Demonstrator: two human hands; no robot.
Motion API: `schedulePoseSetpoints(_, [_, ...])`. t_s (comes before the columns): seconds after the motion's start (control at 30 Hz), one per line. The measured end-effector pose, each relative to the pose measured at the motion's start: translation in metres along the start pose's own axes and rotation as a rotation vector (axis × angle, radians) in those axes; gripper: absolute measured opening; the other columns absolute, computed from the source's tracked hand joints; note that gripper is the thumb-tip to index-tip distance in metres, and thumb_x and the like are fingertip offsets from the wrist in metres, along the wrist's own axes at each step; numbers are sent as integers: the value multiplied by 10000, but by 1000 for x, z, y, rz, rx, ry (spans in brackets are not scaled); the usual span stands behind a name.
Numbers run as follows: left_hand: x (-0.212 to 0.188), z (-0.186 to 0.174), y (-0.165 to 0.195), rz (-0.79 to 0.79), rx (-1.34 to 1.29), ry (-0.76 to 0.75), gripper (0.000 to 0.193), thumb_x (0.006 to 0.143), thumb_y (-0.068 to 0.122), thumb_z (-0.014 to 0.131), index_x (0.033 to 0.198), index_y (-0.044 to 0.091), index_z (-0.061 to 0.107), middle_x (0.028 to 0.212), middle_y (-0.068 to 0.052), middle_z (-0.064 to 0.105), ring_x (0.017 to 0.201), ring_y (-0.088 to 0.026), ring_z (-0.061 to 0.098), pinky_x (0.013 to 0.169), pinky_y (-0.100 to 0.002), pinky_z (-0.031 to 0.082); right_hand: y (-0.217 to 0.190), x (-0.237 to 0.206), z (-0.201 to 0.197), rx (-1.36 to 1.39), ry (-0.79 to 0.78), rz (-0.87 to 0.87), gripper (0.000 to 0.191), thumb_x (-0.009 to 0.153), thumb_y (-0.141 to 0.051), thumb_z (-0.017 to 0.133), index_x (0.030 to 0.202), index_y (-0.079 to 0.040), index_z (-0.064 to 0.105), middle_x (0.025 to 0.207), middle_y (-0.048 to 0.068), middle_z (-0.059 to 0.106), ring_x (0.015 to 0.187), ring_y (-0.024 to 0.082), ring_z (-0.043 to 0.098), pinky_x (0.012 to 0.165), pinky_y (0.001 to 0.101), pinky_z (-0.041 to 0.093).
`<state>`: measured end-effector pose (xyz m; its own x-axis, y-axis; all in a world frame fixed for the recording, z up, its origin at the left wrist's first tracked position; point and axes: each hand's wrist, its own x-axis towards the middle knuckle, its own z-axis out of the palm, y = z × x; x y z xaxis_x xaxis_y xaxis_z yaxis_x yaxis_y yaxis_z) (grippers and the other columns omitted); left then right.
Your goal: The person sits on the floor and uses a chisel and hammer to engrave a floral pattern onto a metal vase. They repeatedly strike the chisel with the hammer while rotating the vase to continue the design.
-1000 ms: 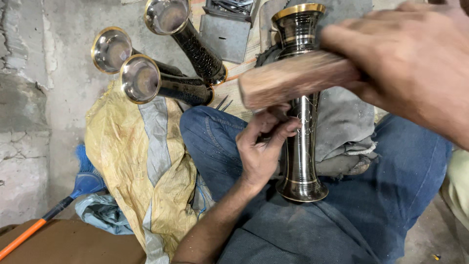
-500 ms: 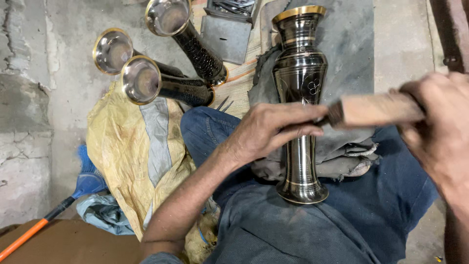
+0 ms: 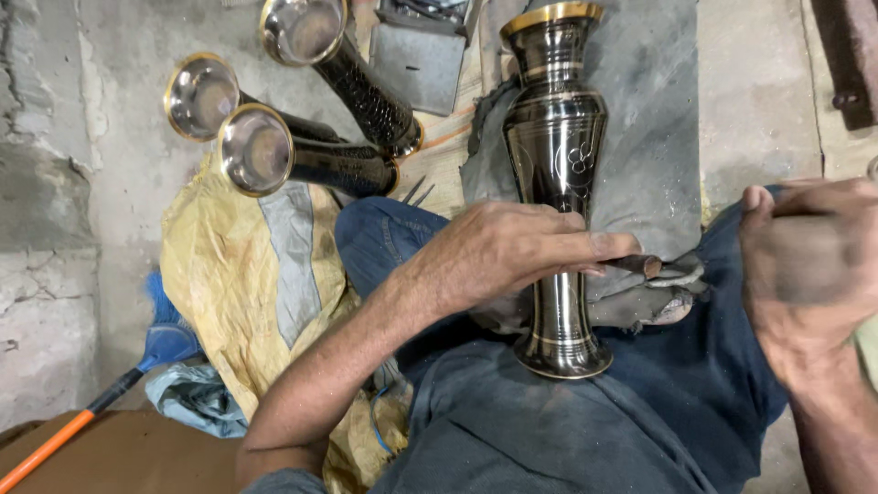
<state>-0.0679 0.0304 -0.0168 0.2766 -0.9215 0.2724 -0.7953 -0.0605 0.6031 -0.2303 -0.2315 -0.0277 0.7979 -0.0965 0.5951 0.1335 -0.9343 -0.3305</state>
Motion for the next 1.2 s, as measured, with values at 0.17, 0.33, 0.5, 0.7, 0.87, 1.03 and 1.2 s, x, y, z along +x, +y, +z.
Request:
schedulePoseSetpoints(0.17, [-12,-8,7,39,50,6,634,1058,55,666,1507,455,463,1054,89,737,864,-79,709,755,-207,634,9,-10,4,158,30,24,148,1046,78,773,1025,49,629,995,133,625,929,277,608,1079,440,495])
schedulePoseSetpoints(0.33, [-16,-12,20,4,151,-34,702,983,81,698,1525,445,442,1143,62,723,964,-139,718,840,-270,637,14,-14,-2,4,-72,26,147,1073,40,761,1049,-3,622,1008,109,632,921,256,601,1103,446,488])
schedulePoseSetpoints(0.5, [-21,-10,30,-43,151,-26,660,997,69,672,1515,420,461,1197,63,720,1058,-160,729,878,-260,626,12,-18,-10,-53,-105,-21,135,1031,32,739,1050,-30,621,982,118,641,922,273,628,1075,474,504])
schedulePoseSetpoints(0.7, [-25,0,15,17,6,172,494,1074,8,596,1436,340,547,1283,36,747,1122,-137,745,902,-231,653,25,-49,-10,98,-149,-80,237,849,-36,737,1070,18,670,972,134,654,940,306,656,925,449,544])
schedulePoseSetpoints(0.87, [-28,-7,-1,-484,-631,788,272,1066,128,655,1322,37,631,1080,-93,786,998,-182,793,831,-333,691,-5,-89,9,359,-538,-269,437,714,-576,827,909,-208,694,942,32,755,729,151,670,659,322,541])
schedulePoseSetpoints(1.03, [-15,-13,5,-506,-697,662,316,1025,179,692,1308,49,640,1035,-108,790,923,-168,799,787,-312,694,-41,-88,9,301,-467,-76,416,568,-211,820,942,-80,689,949,81,771,867,282,755,784,422,609])
schedulePoseSetpoints(1.2, [11,-15,15,-329,-393,405,379,981,228,742,1325,84,671,1138,-108,780,981,-184,790,869,-330,668,-46,-69,18,261,-548,89,497,537,-207,871,995,-79,726,913,111,774,869,315,749,775,447,603])
